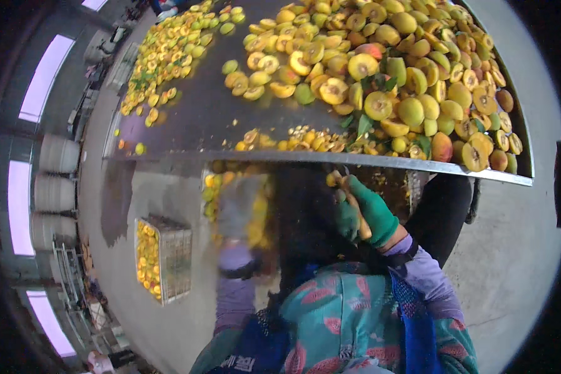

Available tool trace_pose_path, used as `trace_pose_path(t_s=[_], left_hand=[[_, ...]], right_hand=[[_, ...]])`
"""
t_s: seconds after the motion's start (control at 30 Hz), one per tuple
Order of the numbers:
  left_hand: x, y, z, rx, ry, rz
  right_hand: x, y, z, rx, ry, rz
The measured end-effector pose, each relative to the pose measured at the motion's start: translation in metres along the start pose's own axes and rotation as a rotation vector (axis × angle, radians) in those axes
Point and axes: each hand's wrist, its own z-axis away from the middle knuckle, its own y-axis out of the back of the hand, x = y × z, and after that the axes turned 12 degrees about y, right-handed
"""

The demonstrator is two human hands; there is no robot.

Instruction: Cutting and pitting fruit, likely peaches or apricots, and sorting them into crates in a processing facility.

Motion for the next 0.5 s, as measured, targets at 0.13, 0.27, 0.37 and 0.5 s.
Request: trace_pose_path(t_s=[0.13, 0.27, 0.37, 0.5], left_hand=[[0.12, -0.05, -0.039, 0.065, -0.351, -0.723], [0.142, -0.161, -0.113, 0.033, -0.478, -0.775], [0.131, -0.18, -0.144, -0.25, -0.503, -0.791], [0.149, -0.137, -0.075, -0.46, -0.412, -0.294]], right_hand=[[-0.022, 0.029, 0.002, -0.006, -0.025, 0.117], [-0.022, -0.012, 0.01, 0.23, 0.315, 0.792], [-0.024, -0.016, 0.001, 0.211, 0.545, 0.974], [-0.038, -0.008, -0.019, 0.117, 1.212, 1.775]])
